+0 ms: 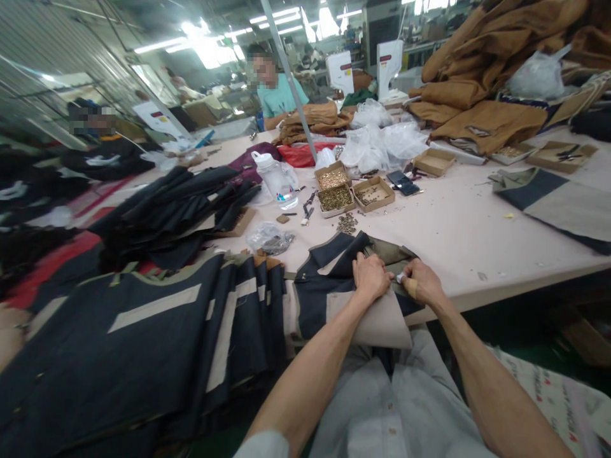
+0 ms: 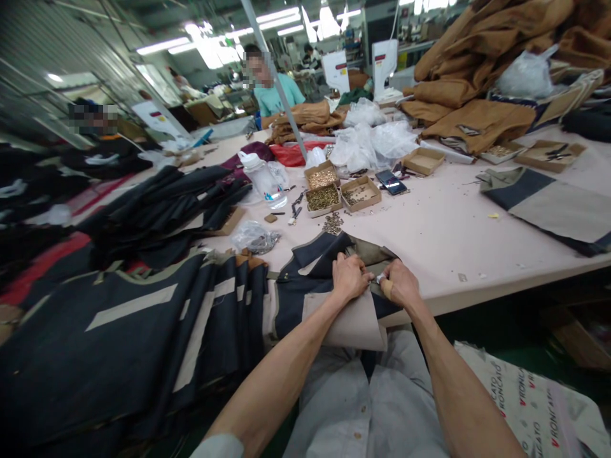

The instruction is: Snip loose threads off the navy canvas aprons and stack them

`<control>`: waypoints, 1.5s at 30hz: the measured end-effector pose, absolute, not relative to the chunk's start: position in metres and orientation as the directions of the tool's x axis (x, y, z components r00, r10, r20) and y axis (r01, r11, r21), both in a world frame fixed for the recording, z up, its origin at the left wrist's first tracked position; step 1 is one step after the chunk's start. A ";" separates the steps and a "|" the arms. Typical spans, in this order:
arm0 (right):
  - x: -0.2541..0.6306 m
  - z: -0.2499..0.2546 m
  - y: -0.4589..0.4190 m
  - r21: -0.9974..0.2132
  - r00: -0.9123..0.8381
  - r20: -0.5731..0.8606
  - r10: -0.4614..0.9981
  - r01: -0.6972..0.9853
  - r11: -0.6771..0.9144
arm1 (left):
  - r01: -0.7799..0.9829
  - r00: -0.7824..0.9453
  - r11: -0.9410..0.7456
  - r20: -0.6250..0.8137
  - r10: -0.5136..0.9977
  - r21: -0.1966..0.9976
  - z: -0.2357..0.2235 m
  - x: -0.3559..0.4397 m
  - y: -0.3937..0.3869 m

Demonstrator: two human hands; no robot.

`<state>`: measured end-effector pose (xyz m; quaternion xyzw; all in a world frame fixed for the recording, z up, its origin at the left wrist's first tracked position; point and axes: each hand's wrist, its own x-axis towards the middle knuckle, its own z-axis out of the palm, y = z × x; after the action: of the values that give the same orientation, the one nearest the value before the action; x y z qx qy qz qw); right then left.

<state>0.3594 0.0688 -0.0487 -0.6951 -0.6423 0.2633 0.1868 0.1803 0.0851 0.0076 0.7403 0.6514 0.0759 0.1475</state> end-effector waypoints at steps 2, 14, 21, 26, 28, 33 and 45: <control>0.358 -0.046 0.070 -0.583 0.053 -0.149 0.987 0.802 -0.131 | 0.946 0.129 -0.092 -0.102 0.986 0.311 0.008 0.182 0.087; 0.348 -0.035 0.080 -0.552 0.103 -0.205 0.973 0.809 -0.202 | 0.973 0.089 -0.045 -0.188 0.978 0.228 0.017 0.190 0.101; 0.338 -0.064 0.031 -0.465 0.266 0.389 0.882 0.883 -0.061 | 0.964 0.012 0.017 -0.108 0.994 0.267 0.025 0.185 0.078; 0.328 -0.080 0.049 -0.437 0.158 0.458 0.875 0.897 0.067 | 0.938 -0.044 0.047 -0.016 0.999 0.344 0.009 0.185 0.065; 0.326 -0.081 0.064 -0.430 0.120 0.461 0.879 0.897 0.103 | 0.934 -0.057 0.055 -0.003 0.998 0.353 0.006 0.183 0.065; 0.335 -0.069 0.086 -0.441 0.047 0.430 0.902 0.883 0.164 | 0.949 0.036 -0.054 0.063 0.997 0.312 0.019 0.171 0.066; 0.345 -0.040 0.046 -0.541 -0.127 0.425 0.896 0.759 0.364 | 0.736 0.626 -0.655 0.199 0.754 0.170 0.007 0.132 0.035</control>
<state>0.3447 0.0463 -0.0402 -0.5558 -0.7445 0.0965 0.3572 0.1321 0.0350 0.0071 0.9008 0.4136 0.1270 0.0358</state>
